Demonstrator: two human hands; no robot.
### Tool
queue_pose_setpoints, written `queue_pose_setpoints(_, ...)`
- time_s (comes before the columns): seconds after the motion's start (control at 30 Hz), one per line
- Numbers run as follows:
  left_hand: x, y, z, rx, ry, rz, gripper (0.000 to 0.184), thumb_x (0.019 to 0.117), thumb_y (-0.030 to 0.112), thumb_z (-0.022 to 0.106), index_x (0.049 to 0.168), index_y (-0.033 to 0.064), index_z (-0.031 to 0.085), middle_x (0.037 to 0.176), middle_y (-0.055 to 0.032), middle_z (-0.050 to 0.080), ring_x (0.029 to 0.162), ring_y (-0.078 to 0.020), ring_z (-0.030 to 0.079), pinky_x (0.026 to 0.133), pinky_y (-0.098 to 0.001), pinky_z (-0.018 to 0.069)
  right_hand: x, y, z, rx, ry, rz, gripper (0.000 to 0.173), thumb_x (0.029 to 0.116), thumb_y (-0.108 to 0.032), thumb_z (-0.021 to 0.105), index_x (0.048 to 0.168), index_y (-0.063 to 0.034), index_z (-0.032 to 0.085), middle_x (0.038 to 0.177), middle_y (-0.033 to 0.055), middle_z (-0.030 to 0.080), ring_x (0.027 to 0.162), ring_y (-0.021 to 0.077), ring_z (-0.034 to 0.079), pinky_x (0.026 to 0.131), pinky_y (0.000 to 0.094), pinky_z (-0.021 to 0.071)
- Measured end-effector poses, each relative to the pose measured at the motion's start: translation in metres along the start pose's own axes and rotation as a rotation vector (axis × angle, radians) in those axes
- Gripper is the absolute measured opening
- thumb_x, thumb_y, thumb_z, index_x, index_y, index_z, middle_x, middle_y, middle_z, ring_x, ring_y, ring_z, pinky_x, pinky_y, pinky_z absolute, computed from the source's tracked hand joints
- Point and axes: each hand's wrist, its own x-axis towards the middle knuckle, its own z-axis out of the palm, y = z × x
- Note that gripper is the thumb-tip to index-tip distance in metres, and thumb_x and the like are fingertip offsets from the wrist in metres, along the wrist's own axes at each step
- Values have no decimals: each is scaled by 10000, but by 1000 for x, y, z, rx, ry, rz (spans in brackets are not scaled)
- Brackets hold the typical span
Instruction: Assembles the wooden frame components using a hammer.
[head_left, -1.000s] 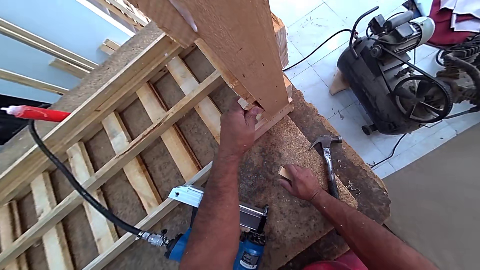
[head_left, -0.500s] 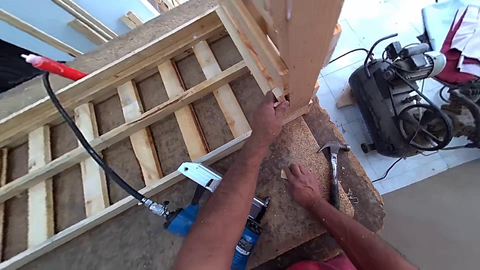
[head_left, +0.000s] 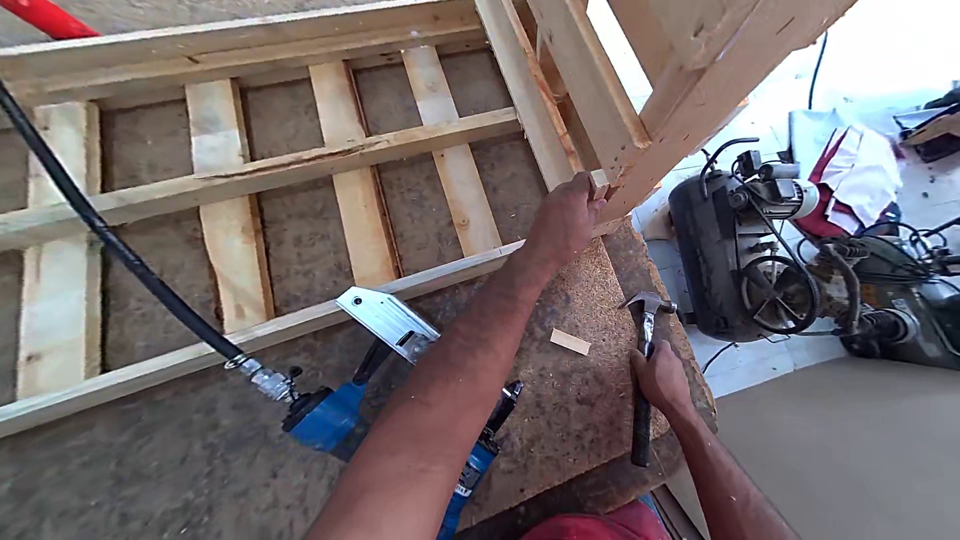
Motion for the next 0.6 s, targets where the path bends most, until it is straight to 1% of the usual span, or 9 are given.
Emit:
queue_pose_setpoints(0.1, -3, 0, 2, 19, 10, 8, 269, 1046, 224, 600, 1217, 17, 616, 1102, -177, 695, 1058, -315, 698, 958, -502, 562, 2, 3, -11, 106, -6, 25, 327, 947, -343, 626, 1126, -70, 606, 922, 124, 693, 871, 286, 704, 767, 527, 570)
queue_pose_setpoints(0.17, -4, 0, 4, 15, 15, 15, 271, 1045, 225, 603, 1226, 25, 619, 1109, -174, 687, 1066, -317, 687, 960, -499, 557, -5, 8, -23, 164, 7, -14, 291, 964, -307, 623, 1120, -62, 599, 879, 122, 666, 810, 284, 680, 724, 524, 561)
queue_pose_setpoints(0.23, -3, 1, 6, 20, 29, -4, 313, 1044, 228, 604, 1284, 28, 615, 1135, -181, 692, 1086, -322, 689, 971, -510, 557, -29, 5, -40, 178, 33, -104, 309, 998, -371, 587, 1138, -95, 594, 828, 85, 639, 748, 247, 655, 688, 490, 555)
queue_pose_setpoints(0.3, -2, 2, 7, 38, 25, -28, 334, 1048, 242, 595, 1307, 31, 606, 1143, -185, 689, 1087, -328, 689, 964, -518, 561, -62, -7, -62, 200, 93, -259, 388, 1020, -520, 528, 1122, -156, 621, 720, 11, 607, 630, 177, 620, 602, 428, 547)
queue_pose_setpoints(0.4, -3, 2, 6, 52, -4, -35, 331, 1054, 254, 582, 1284, 18, 603, 1144, -200, 677, 1083, -347, 684, 950, -522, 562, -116, -49, -99, 269, 108, -561, 414, 1017, -586, 449, 1080, -214, 620, 619, -68, 572, 504, 97, 586, 475, 350, 542)
queue_pose_setpoints(0.47, -3, 2, 5, 50, -19, -39, 349, 1063, 296, 560, 1287, 30, 588, 1167, -203, 668, 1098, -348, 675, 946, -534, 556, -146, -91, -119, 302, 128, -772, 388, 1020, -573, 486, 1071, -215, 627, 596, -83, 546, 466, 69, 542, 416, 320, 501)
queue_pose_setpoints(0.5, -5, 0, 9, 40, 12, -28, 379, 1070, 317, 542, 1328, 42, 580, 1195, -200, 669, 1114, -335, 670, 960, -534, 546, -156, -111, -125, 285, 148, -855, 374, 1023, -561, 501, 1078, -212, 623, 593, -87, 534, 458, 59, 520, 400, 303, 476)
queue_pose_setpoints(0.57, -3, -12, 29, 81, 206, 15, 406, 1052, 322, 571, 1362, 62, 596, 1195, -177, 693, 1098, -316, 687, 968, -509, 560, -163, -145, -133, 215, 164, -926, 360, 1033, -548, 494, 1085, -209, 601, 582, -80, 521, 444, 71, 508, 384, 301, 457)
queue_pose_setpoints(0.6, -5, -4, 28, 31, 209, -9, 399, 1047, 262, 596, 1376, 37, 592, 1234, -195, 686, 1157, -334, 665, 1030, -502, 516, -161, -157, -134, 189, 144, -901, 371, 1045, -554, 471, 1102, -205, 585, 589, -62, 523, 448, 91, 517, 386, 316, 461)
